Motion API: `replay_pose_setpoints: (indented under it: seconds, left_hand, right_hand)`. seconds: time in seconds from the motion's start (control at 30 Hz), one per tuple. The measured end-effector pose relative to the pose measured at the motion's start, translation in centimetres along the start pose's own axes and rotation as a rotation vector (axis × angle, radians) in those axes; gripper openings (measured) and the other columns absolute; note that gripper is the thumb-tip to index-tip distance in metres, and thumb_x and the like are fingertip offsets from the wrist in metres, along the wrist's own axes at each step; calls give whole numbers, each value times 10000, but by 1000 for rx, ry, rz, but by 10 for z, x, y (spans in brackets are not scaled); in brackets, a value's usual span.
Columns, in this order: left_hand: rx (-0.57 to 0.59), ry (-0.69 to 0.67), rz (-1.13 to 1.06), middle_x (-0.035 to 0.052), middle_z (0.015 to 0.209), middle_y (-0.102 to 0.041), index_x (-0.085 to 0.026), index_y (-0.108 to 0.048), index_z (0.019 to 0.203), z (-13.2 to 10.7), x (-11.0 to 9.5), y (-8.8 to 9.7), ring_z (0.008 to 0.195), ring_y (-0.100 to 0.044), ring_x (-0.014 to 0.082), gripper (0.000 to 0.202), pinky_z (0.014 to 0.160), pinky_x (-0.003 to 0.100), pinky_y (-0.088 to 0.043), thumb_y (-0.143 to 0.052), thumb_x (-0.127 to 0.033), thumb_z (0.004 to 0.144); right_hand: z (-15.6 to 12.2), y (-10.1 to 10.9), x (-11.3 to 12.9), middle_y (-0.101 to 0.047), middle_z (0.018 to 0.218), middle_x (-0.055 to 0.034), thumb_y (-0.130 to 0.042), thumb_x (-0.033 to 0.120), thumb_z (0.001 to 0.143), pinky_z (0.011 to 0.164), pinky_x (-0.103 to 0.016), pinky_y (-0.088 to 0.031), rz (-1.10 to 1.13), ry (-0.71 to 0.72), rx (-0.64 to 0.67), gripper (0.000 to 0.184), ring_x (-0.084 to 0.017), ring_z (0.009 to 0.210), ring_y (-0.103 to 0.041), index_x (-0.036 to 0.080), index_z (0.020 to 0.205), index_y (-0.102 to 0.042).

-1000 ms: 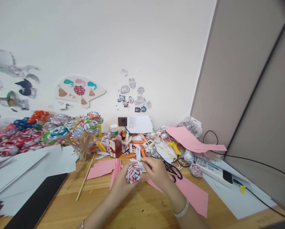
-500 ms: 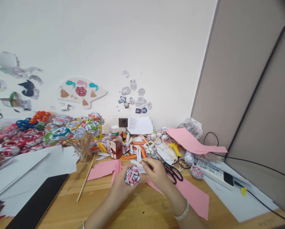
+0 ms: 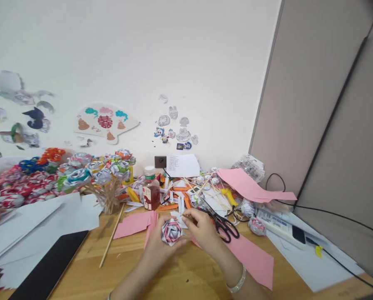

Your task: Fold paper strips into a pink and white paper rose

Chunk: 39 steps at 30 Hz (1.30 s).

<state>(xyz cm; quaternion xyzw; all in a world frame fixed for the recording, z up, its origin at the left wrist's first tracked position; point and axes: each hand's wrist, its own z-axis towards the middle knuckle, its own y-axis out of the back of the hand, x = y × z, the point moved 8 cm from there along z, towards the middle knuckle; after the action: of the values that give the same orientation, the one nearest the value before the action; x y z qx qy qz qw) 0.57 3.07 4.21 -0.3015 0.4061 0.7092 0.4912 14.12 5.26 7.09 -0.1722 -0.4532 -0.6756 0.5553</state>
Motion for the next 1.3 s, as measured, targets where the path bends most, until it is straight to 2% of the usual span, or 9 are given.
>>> replay_pose_setpoints:
  seconds: [0.1,0.17,0.27,0.43,0.53,0.77,0.9,1.03,1.3]
  left_hand:
    - [63,4,-55,96,1088,-618,-184,-523,1078,0,0,-8,998,-598,259,590,841,362,-487,-771,-279,551]
    - [100,37,-80,89,1079,-630,-185,-535,1074,-1,2,-12,981,-608,247,528,839,351,-488,-732,-231,586]
    - [95,64,-90,65,972,-656,-178,-551,1017,-3,3,-12,871,-631,225,444,776,337,-504,-698,-193,597]
    - [148,41,-138,74,999,-663,-183,-554,1060,-5,0,-16,873,-630,226,503,770,329,-500,-700,-180,579]
    - [171,17,-128,75,971,-667,-175,-570,1024,-5,-5,-16,863,-627,225,462,763,324,-497,-697,-190,580]
    - [135,49,-99,44,883,-659,-183,-564,969,-5,-12,-13,777,-618,191,412,696,290,-497,-678,-212,574]
    - [105,28,-95,39,857,-659,-184,-570,929,-3,-19,-12,754,-618,185,364,676,286,-500,-680,-235,586]
    - [132,5,-99,28,826,-658,-185,-574,892,-3,-25,-15,732,-615,173,280,656,270,-498,-661,-256,635]
    - [108,8,-44,67,929,-658,-174,-558,970,-4,-14,-12,832,-626,211,383,731,314,-502,-669,-219,607]
  right_hand:
    - [1,4,-4,-607,683,-6,-515,250,808,574,-228,-384,6,-2,-41,140,-135,602,-516,175,819,-633]
    - [1,6,-6,-591,664,-1,-514,272,814,570,-230,-379,13,-4,-57,144,-136,599,-505,175,810,-622]
    - [1,6,-5,-556,643,12,-522,277,806,559,-226,-365,44,4,-50,130,-125,583,-477,174,772,-593]
    - [-1,1,0,-481,653,35,-530,284,806,550,-205,-348,177,10,47,114,-106,590,-430,180,759,-535]
    - [-2,-2,-2,-467,691,40,-587,309,780,549,-196,-336,233,-10,94,138,-101,610,-415,186,803,-530]
    - [0,-5,-12,-435,628,54,-672,404,719,535,-200,-353,386,-86,95,263,-99,577,-410,179,746,-539]
    - [1,-5,-14,-439,617,56,-684,373,704,538,-201,-354,391,-104,62,252,-95,572,-406,175,713,-529]
    - [0,-4,-12,-398,594,64,-661,337,701,525,-201,-326,363,-117,44,222,-91,552,-374,179,683,-506]
    - [0,-5,-8,-411,622,56,-624,315,709,547,-211,-333,346,-121,52,186,-98,573,-393,181,706,-494]
